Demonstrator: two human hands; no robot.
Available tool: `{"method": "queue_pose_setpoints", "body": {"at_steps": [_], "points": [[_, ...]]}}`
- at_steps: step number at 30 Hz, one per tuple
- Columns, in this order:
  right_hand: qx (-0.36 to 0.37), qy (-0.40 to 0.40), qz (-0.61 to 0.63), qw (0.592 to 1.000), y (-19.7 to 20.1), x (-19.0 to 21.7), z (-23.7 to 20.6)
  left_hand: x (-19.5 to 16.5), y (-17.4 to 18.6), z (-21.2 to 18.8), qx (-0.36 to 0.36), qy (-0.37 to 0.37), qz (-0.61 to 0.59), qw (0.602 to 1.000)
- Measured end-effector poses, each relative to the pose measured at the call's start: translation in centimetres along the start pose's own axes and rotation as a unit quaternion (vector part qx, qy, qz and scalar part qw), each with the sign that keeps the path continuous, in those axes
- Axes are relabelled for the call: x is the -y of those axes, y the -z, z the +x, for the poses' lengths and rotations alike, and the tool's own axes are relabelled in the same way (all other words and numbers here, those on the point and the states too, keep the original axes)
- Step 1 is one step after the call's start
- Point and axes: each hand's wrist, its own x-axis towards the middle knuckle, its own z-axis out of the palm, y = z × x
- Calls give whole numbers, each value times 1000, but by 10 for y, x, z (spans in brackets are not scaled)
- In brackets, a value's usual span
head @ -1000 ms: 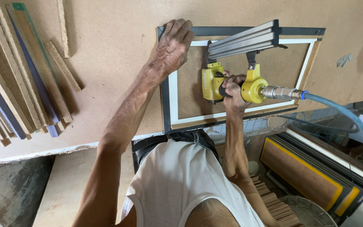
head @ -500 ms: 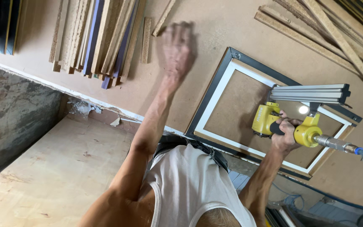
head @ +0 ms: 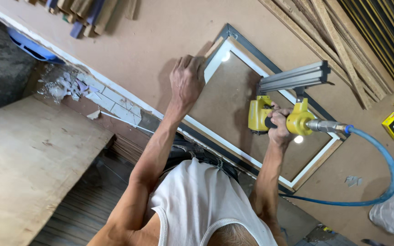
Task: The person holds a picture frame on the workbench and uses a pneumatic nail gun to drive fasteners along the frame edges, repositioning the frame between shots. They also pick up small nail strips from the bench and turn the frame to reach different sides.
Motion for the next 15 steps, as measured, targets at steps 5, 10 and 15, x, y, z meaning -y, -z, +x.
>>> {"method": "queue_pose_setpoints", "body": {"at_steps": [5,10,15], "points": [[172,5,-34,984,35,-2,14,-28,-57,-40,-78,-18,75,994],[242,49,-63,967,49,-2,25,-32,-87,-23,-112,-9,92,989],[305,16,-44,951,56,4,46,-35,-93,-24,-147,-2,98,984]]}}
